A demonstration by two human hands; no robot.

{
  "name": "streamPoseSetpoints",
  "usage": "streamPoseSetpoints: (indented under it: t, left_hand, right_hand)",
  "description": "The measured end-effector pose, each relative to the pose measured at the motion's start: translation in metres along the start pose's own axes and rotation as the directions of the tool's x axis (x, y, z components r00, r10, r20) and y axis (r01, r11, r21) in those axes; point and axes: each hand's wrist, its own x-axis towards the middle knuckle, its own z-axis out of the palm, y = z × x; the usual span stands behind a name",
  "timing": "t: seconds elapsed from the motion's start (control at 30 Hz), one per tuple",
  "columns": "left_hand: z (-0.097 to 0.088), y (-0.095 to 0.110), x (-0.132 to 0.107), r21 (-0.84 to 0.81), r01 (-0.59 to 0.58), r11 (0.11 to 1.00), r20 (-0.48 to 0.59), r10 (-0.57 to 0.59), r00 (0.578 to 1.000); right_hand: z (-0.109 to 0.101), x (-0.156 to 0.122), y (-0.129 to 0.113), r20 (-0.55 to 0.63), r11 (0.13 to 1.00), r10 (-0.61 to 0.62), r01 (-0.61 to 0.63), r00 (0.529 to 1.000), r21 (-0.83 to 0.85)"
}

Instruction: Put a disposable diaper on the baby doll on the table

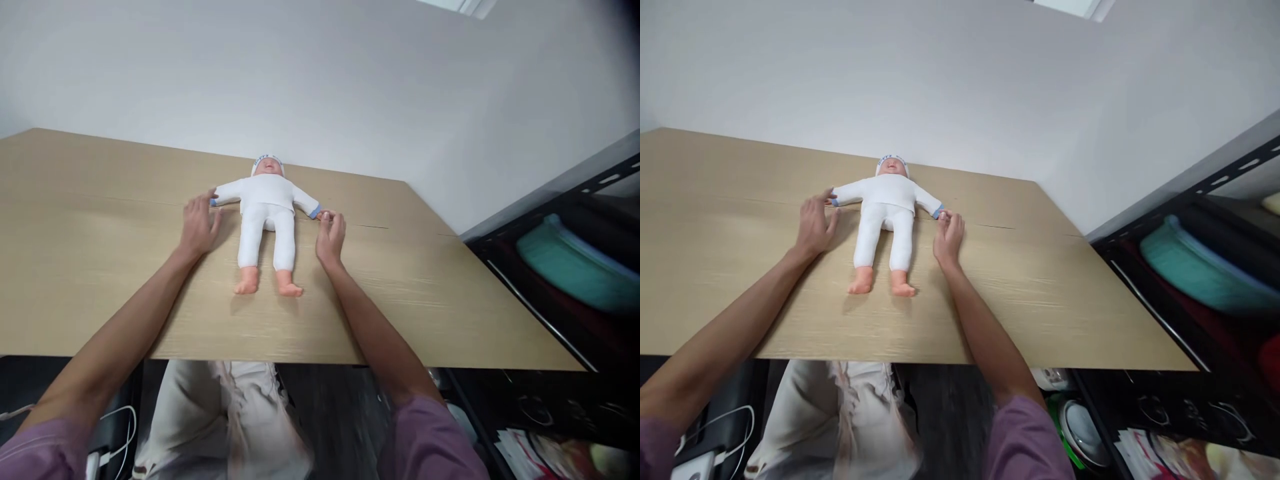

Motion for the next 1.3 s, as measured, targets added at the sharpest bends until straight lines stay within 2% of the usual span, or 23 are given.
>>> streamPoseSetpoints:
  t: [0.1, 0.17, 0.2, 0.23, 0.27, 0.3, 0.33, 0.37, 0.4, 0.43, 0.47, 0.53, 0.6, 0.73, 0.77, 0.83, 0.9, 0.97, 1.03, 1.1, 1.17, 1.2, 1.3]
  left_hand:
    - [-0.031, 0.064, -0.047, -0.123, -0.035, 0.992, 0.022, 0.038, 0.999]
    - [-0.052, 0.101, -0.104, -0.205, 0.036, 0.978, 0.073, -0.021, 0.997]
    - [-0.061, 0.115, -0.141, -0.248, 0.053, 0.967, 0.182, -0.007, 0.983]
    - [-0.068, 0.126, -0.183, -0.308, 0.035, 0.951, 0.349, 0.079, 0.934]
    - [-0.073, 0.132, -0.225, -0.374, 0.039, 0.926, 0.499, 0.166, 0.850]
    - [-0.077, 0.134, -0.268, -0.423, 0.073, 0.903, 0.606, 0.222, 0.764]
    - [-0.078, 0.134, -0.307, -0.446, 0.125, 0.886, 0.659, 0.230, 0.716]
    - [-0.079, 0.132, -0.341, -0.456, 0.171, 0.873, 0.676, 0.215, 0.705]
    - [-0.077, 0.129, -0.368, -0.439, 0.229, 0.869, 0.670, 0.147, 0.728]
    - [-0.074, 0.126, -0.388, -0.380, 0.343, 0.859, 0.645, -0.020, 0.764]
    - [-0.070, 0.123, -0.401, -0.330, 0.464, 0.822, 0.624, -0.179, 0.761]
    - [-0.057, 0.120, -0.406, -0.278, 0.682, 0.676, 0.611, -0.423, 0.669]
    - [-0.042, 0.122, -0.392, -0.289, 0.826, 0.484, 0.673, -0.511, 0.535]
    - [-0.027, 0.142, -0.350, -0.300, 0.953, -0.039, 0.867, -0.427, 0.256]
    - [-0.031, 0.149, -0.344, -0.284, 0.947, -0.151, 0.896, -0.393, 0.207]
    - [-0.052, 0.166, -0.339, -0.277, 0.920, -0.276, 0.912, -0.376, 0.162]
    - [-0.085, 0.184, -0.345, -0.292, 0.914, -0.280, 0.889, -0.432, 0.152]
    - [-0.123, 0.203, -0.357, -0.314, 0.930, -0.189, 0.851, -0.490, 0.188]
    - [-0.154, 0.221, -0.366, -0.363, 0.928, -0.079, 0.809, -0.521, 0.272]
    - [-0.172, 0.234, -0.368, -0.436, 0.899, -0.026, 0.791, -0.487, 0.369]
    - [-0.173, 0.240, -0.358, -0.487, 0.873, -0.029, 0.795, -0.430, 0.429]
    - [-0.169, 0.240, -0.351, -0.491, 0.871, -0.030, 0.795, -0.423, 0.434]
    - [-0.147, 0.232, -0.327, -0.472, 0.881, -0.029, 0.781, -0.477, 0.403]
  right_hand:
    - [-0.041, -0.053, -0.057, 0.094, 0.985, -0.043, 0.027, 0.995, 0.171]
    - [-0.083, -0.109, -0.083, 0.133, 0.963, -0.065, 0.028, 0.989, 0.267]
    - [-0.106, -0.142, -0.089, 0.197, 0.957, -0.122, 0.063, 0.973, 0.283]
    - [-0.129, -0.177, -0.091, 0.252, 0.939, -0.230, 0.147, 0.940, 0.310]
    - [-0.149, -0.212, -0.089, 0.267, 0.880, -0.396, 0.279, 0.879, 0.386]
    - [-0.165, -0.246, -0.085, 0.336, 0.812, -0.529, 0.348, 0.779, 0.468]
    - [-0.178, -0.277, -0.080, 0.414, 0.797, -0.563, 0.338, 0.715, 0.500]
    - [-0.187, -0.305, -0.075, 0.452, 0.818, -0.530, 0.290, 0.718, 0.497]
    - [-0.192, -0.328, -0.070, 0.459, 0.863, -0.430, 0.205, 0.777, 0.461]
    - [-0.192, -0.347, -0.066, 0.470, 0.925, -0.237, 0.049, 0.850, 0.378]
    - [-0.190, -0.362, -0.062, 0.456, 0.944, -0.060, -0.099, 0.888, 0.316]
    - [-0.178, -0.381, -0.056, 0.435, 0.910, 0.192, -0.325, 0.880, 0.257]
    - [-0.160, -0.386, -0.055, 0.512, 0.844, 0.289, -0.468, 0.808, 0.262]
    - [-0.129, -0.369, -0.073, 0.738, 0.638, 0.390, -0.739, 0.551, 0.215]
    - [-0.129, -0.361, -0.084, 0.766, 0.599, 0.384, -0.770, 0.516, 0.218]
    - [-0.142, -0.349, -0.109, 0.798, 0.566, 0.338, -0.785, 0.499, 0.251]
    - [-0.176, -0.345, -0.136, 0.808, 0.579, 0.304, -0.771, 0.505, 0.264]
    - [-0.219, -0.351, -0.161, 0.812, 0.607, 0.295, -0.755, 0.504, 0.248]
    - [-0.257, -0.358, -0.181, 0.756, 0.644, 0.342, -0.725, 0.558, 0.244]
    - [-0.277, -0.359, -0.195, 0.721, 0.642, 0.348, -0.713, 0.599, 0.282]
    - [-0.274, -0.345, -0.203, 0.719, 0.609, 0.314, -0.713, 0.620, 0.349]
    - [-0.267, -0.335, -0.205, 0.710, 0.591, 0.301, -0.709, 0.636, 0.384]
    - [-0.231, -0.301, -0.202, 0.615, 0.588, 0.298, -0.648, 0.730, 0.484]
